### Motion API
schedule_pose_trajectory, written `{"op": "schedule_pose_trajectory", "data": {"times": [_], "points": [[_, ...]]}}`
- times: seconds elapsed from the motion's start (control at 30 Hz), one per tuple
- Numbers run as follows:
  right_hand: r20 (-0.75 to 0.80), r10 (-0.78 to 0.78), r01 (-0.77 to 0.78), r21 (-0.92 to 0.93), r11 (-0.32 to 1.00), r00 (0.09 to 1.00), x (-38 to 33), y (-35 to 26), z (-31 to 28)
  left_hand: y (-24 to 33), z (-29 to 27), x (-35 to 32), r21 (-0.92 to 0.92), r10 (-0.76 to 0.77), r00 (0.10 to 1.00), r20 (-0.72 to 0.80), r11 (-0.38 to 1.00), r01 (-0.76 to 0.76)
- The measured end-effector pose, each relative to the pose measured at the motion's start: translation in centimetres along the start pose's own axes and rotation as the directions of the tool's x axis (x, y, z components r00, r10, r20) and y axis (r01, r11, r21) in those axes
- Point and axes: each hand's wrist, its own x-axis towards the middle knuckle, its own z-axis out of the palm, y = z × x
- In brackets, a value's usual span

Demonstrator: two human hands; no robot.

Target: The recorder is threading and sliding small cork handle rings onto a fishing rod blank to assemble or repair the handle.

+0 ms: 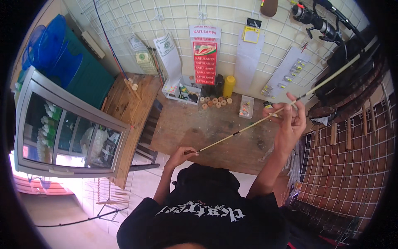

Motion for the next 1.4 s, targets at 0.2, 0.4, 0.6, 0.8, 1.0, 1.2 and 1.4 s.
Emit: {"op": "schedule_pose_trajectory", "data": {"times": [0.2,0.4,0.6,0.8,1.0,1.2,1.4], "points": [[0.035,-0.015,0.015,-0.022,1.000,0.999,1.4,-0.3,3.5,6.6,-1.4,1.6,-0.120,0.051,0.998,0.027,0.992,-0.048],[0.238,0.114,-0.123,0.025,0.992,0.965,-1.8,3.0,5.7,8.5,-2.2,4.2,-0.129,0.194,0.980,0.046,0.974,-0.186],[0.361,0.195,-0.101,-0.265,0.959,0.912,-5.8,8.9,5.8,10.9,-1.7,7.7,-0.099,0.323,0.946,0.005,0.942,-0.321],[0.327,0.348,-0.223,-0.363,0.905,0.879,-8.9,13.2,6.4,11.1,-1.8,10.6,-0.093,0.447,0.889,-0.099,0.885,-0.456],[0.206,0.332,-0.203,-0.474,0.857,0.921,-10.5,15.6,5.9,9.5,-2.0,12.8,0.064,0.517,0.844,-0.142,0.856,-0.514],[0.228,0.293,-0.099,-0.609,0.787,0.928,-15.1,22.6,3.9,9.0,-1.6,14.6,-0.019,0.533,0.822,-0.202,0.837,-0.547],[0.255,0.370,-0.083,-0.716,0.693,0.893,-16.6,22.9,4.9,7.5,-1.1,16.0,-0.082,0.451,0.856,-0.253,0.871,-0.484]]}}
